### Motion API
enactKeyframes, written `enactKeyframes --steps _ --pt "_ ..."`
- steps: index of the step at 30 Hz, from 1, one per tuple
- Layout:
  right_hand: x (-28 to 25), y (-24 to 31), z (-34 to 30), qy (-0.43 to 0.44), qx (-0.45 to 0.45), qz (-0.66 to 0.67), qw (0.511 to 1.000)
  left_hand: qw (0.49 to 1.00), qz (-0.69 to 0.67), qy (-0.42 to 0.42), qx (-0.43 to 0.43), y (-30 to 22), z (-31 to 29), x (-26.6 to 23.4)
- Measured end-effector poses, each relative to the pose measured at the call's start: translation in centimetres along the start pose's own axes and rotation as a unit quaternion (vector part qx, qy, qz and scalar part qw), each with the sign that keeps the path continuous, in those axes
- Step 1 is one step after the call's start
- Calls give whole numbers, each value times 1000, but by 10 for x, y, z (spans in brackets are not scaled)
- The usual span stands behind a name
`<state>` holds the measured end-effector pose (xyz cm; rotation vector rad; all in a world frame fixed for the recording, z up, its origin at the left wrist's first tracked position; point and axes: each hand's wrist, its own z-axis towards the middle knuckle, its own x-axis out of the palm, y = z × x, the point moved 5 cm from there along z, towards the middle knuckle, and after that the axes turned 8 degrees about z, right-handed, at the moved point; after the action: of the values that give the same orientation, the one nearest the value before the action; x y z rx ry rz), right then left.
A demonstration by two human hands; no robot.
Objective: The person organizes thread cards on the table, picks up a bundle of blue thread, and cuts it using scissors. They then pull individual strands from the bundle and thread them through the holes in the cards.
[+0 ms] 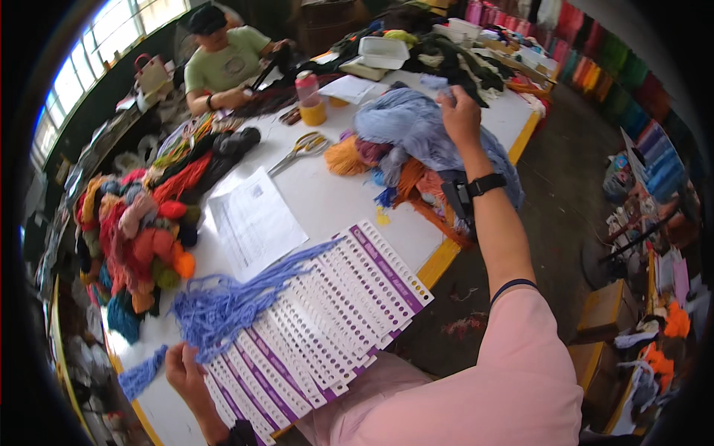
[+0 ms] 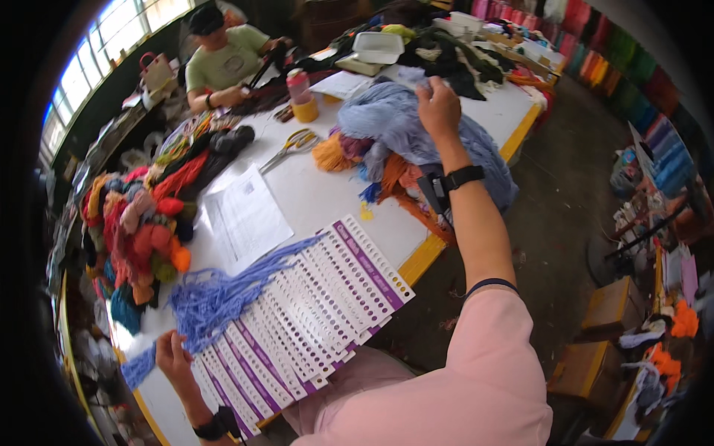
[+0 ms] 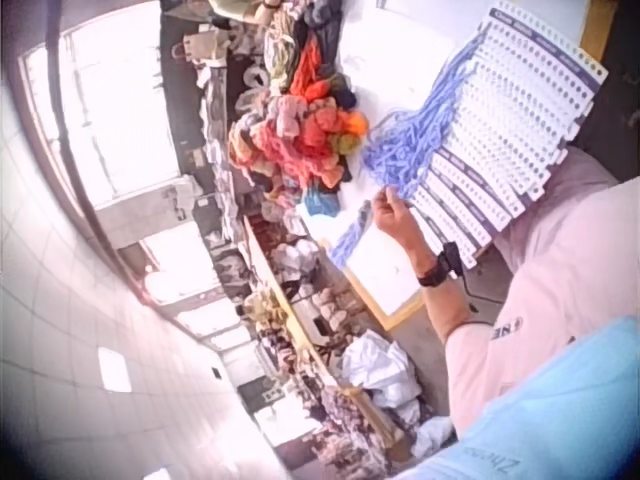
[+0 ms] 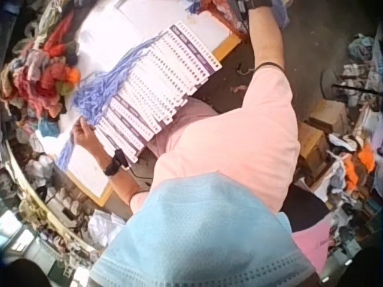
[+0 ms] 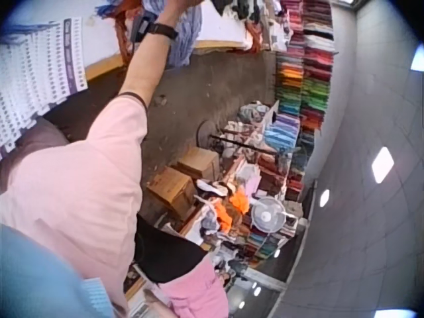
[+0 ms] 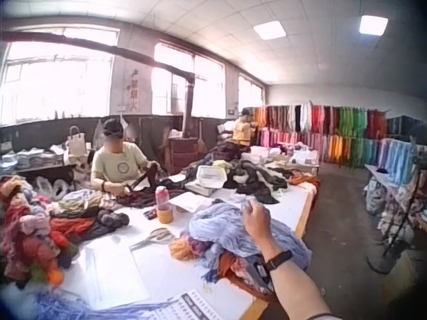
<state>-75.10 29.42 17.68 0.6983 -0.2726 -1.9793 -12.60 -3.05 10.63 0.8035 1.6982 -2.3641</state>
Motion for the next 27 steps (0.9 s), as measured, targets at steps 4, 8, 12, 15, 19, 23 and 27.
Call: enactKeyframes --steps 4,8,12,15,19,23,27 --pt "-9 24 12 -32 -66 -44 996 998 31 58 24 -13 -5 31" --pt "-20 91 3 -3 -129 85 988 980 9 197 17 -17 -26 74" --pt "-19 169 -29 147 -98 184 967 968 10 251 27 -33 -44 76" --pt "-8 183 -42 193 -154 226 942 960 21 279 27 -28 -48 85" --pt "-8 176 -52 262 -46 161 950 955 13 293 43 -33 -49 87" --pt "1 167 -65 382 132 294 866 954 15 298 42 -31 -52 81" --pt "-2 164 -71 367 169 447 798 952 9 303 39 -27 -51 83"
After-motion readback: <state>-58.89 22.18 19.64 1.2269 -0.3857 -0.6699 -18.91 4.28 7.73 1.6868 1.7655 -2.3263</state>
